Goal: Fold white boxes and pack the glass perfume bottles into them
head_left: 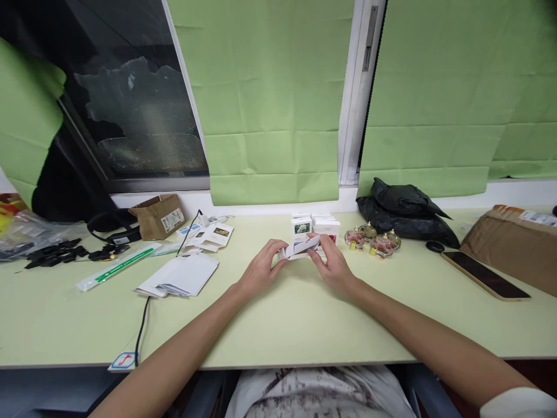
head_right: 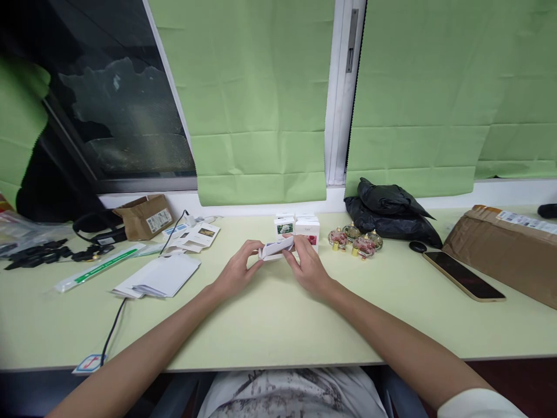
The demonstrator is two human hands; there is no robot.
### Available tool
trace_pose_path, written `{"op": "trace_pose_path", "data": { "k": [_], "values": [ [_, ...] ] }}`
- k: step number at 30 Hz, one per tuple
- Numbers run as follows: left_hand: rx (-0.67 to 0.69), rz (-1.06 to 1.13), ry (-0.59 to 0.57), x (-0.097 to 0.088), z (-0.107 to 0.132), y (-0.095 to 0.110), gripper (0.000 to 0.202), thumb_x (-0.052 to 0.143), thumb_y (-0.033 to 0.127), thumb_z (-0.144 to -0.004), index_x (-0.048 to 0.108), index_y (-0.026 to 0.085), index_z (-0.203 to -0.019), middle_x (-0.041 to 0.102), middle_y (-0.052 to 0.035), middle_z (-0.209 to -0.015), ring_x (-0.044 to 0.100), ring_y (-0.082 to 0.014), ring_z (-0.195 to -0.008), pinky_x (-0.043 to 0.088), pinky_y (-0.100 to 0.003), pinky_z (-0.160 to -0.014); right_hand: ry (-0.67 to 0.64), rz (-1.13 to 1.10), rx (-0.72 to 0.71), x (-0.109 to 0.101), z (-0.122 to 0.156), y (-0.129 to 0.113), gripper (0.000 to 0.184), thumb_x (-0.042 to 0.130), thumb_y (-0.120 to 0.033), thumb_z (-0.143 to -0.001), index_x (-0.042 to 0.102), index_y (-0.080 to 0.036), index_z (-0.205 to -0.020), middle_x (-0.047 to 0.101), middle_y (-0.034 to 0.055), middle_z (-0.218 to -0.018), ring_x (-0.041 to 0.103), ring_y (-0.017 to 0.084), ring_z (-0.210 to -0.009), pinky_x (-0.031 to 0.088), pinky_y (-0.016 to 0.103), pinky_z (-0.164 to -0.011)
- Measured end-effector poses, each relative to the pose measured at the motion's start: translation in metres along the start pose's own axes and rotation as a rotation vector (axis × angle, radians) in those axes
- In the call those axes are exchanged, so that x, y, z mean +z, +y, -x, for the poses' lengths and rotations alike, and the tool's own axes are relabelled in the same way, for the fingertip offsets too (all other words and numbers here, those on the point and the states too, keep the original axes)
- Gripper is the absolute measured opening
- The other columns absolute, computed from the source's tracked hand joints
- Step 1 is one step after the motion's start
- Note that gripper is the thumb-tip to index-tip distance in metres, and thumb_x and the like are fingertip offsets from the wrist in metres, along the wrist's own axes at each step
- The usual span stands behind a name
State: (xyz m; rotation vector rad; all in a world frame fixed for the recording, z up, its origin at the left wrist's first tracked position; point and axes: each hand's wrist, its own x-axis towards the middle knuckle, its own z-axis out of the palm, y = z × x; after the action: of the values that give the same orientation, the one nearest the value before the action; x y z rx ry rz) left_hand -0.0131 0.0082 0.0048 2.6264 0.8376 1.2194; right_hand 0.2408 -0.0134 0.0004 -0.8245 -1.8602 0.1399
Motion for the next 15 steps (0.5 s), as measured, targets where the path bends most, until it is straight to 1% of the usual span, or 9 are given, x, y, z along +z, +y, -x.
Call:
{"op": "trace_pose_path", "data": {
  "k": [4, 9, 15],
  "values": [
    [-0.002, -0.001, 0.001, 0.0, -0.0001, 0.0003, 0.031, 0.052, 0.029, -0.108, 0.048, 0.028, -0.139, 0.059, -0.0104, -0.13, 0.06, -0.0241, -0.122, 0.058, -0.048, -0.102, -0.007, 0.003, -0.006, 0.0, 0.0, 0.0004, 0.039, 0.046, -0.035, -0.11, 0.047, -0.027, -0.148, 0.064, 0.0118, -0.131, 0.059, 0.03, -0.126, 0.049, 0.05, -0.108],
    [0.006, -0.007, -0.002, -0.001, -0.0008, 0.001, 0.031, 0.052, 0.029, -0.108, 0.049, 0.028, -0.139, 0.06, -0.0103, -0.129, 0.06, -0.0242, -0.122, 0.058, -0.047, -0.102, -0.005, 0.01, -0.005, 0.0, 0.0002, 0.0002, 0.042, 0.045, -0.037, -0.11, 0.046, -0.028, -0.151, 0.064, 0.0125, -0.132, 0.059, 0.03, -0.127, 0.049, 0.05, -0.11],
    [-0.003, -0.003, -0.001, -0.0013, -0.0006, 0.0005, 0.03, 0.053, 0.029, -0.108, 0.049, 0.028, -0.138, 0.061, -0.0099, -0.128, 0.061, -0.0242, -0.122, 0.058, -0.046, -0.102, -0.027, -0.014, 0.021, -0.0014, 0.0009, 0.0012, 0.046, 0.041, -0.039, -0.112, 0.042, -0.029, -0.157, 0.062, 0.0122, -0.138, 0.056, 0.03, -0.132, 0.045, 0.051, -0.115]
  ]
}}
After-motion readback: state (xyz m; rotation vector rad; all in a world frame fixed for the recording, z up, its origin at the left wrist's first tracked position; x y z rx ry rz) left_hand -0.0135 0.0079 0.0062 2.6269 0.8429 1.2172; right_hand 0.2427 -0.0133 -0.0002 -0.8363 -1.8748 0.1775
